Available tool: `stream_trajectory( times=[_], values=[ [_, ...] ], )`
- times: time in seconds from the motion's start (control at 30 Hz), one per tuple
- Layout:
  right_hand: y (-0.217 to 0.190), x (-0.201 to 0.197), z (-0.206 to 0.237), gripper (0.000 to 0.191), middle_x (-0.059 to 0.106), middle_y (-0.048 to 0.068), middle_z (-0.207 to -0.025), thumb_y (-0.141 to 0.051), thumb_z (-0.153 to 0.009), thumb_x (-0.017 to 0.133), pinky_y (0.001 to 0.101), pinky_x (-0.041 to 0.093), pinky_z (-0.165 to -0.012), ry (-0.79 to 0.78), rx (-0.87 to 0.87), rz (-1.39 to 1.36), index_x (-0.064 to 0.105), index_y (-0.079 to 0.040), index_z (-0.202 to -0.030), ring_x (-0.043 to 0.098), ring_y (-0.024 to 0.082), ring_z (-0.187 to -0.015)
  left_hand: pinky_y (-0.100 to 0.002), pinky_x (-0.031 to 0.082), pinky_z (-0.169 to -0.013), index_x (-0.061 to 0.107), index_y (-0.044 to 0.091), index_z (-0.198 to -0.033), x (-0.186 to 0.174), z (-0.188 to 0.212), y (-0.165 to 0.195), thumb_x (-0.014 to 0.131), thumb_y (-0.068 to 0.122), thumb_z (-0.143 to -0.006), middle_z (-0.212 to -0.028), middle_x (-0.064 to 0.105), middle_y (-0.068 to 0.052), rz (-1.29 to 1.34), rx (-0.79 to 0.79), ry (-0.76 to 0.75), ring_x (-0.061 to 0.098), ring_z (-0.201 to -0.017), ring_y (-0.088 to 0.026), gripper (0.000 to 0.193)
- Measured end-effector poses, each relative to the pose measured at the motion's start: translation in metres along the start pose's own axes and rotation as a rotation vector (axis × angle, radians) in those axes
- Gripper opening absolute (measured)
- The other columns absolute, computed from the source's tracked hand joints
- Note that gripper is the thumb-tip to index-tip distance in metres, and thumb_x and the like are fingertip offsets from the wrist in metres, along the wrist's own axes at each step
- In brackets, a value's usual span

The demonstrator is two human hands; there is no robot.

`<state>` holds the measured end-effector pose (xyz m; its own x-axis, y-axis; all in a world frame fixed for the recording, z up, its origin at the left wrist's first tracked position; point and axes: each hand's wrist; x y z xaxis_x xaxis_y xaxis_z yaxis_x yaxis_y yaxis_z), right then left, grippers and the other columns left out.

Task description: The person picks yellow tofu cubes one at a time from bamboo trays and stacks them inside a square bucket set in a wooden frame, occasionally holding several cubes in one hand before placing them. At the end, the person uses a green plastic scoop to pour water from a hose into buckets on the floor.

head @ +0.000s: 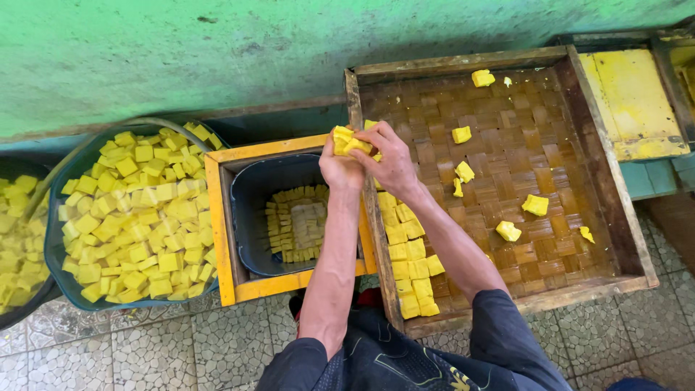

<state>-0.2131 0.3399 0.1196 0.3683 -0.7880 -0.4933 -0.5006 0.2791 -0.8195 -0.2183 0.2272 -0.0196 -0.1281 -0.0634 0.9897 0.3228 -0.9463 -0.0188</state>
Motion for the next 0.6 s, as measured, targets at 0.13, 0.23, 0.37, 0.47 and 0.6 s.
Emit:
stream_trajectory(
  times=[0.13,0.23,0.37,0.47,0.6],
  values=[
    [0.037,-0.002,-0.020,0.029,0.063,0.006,-0.112,-0.028,-0.094,0.075,0.0386,0.053,-0.089,0.019,-0.167,0.239,0.074,-0.009,-0.117,0.063,0.026,-0.107,-0.047,0.052,-0.096,0.061,0.003,-0.119,0.014,0.024,-0.001,0.039,0.044,-0.107,-0.113,0.067,-0.013,-0.007,0.041,0.196,0.063,-0.106,-0.029,0.048],
    [0.080,-0.010,-0.046,0.026,0.064,0.006,-0.114,-0.025,-0.099,0.070,0.0401,0.050,-0.088,0.092,-0.060,0.299,0.074,-0.010,-0.120,0.063,0.029,-0.104,-0.048,0.055,-0.091,0.061,0.000,-0.120,0.025,0.042,0.006,0.040,0.046,-0.107,-0.112,0.066,-0.017,-0.014,0.047,0.186,0.064,-0.102,-0.033,0.052],
    [0.124,-0.007,-0.043,0.028,0.066,0.010,-0.116,-0.020,-0.088,0.077,0.0463,0.044,-0.089,-0.053,-0.171,0.563,0.072,-0.008,-0.112,0.059,0.035,-0.108,-0.046,0.057,-0.093,0.058,-0.003,-0.128,0.021,0.056,0.021,0.037,0.038,-0.104,-0.121,0.066,-0.020,0.036,0.021,0.127,0.067,-0.107,-0.034,0.052],
    [0.137,-0.005,-0.039,0.031,0.064,0.009,-0.115,-0.018,-0.087,0.074,0.0451,0.047,-0.098,-0.067,-0.018,0.311,0.065,-0.006,-0.114,0.059,0.031,-0.112,-0.042,0.055,-0.084,0.059,-0.001,-0.130,0.003,0.053,0.028,0.040,0.032,-0.107,-0.123,0.069,-0.018,0.039,0.036,0.116,0.068,-0.106,-0.034,0.044],
    [0.138,-0.012,-0.034,0.031,0.064,0.013,-0.109,-0.018,-0.091,0.070,0.0478,0.051,-0.095,-0.186,0.298,-0.015,0.060,-0.007,-0.118,0.059,0.033,-0.103,-0.040,0.053,-0.077,0.060,-0.001,-0.129,-0.019,0.043,0.034,0.045,0.028,-0.108,-0.121,0.070,-0.016,-0.018,0.019,0.136,0.067,-0.101,-0.033,0.039]
  ],
)
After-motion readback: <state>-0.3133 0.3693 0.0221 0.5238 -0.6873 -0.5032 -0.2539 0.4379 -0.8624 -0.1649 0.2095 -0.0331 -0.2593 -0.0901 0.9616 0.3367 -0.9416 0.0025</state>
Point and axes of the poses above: each hand's wrist, its own z-axis away from the middle knuckle, its own x-axis out of the palm, y = z × x
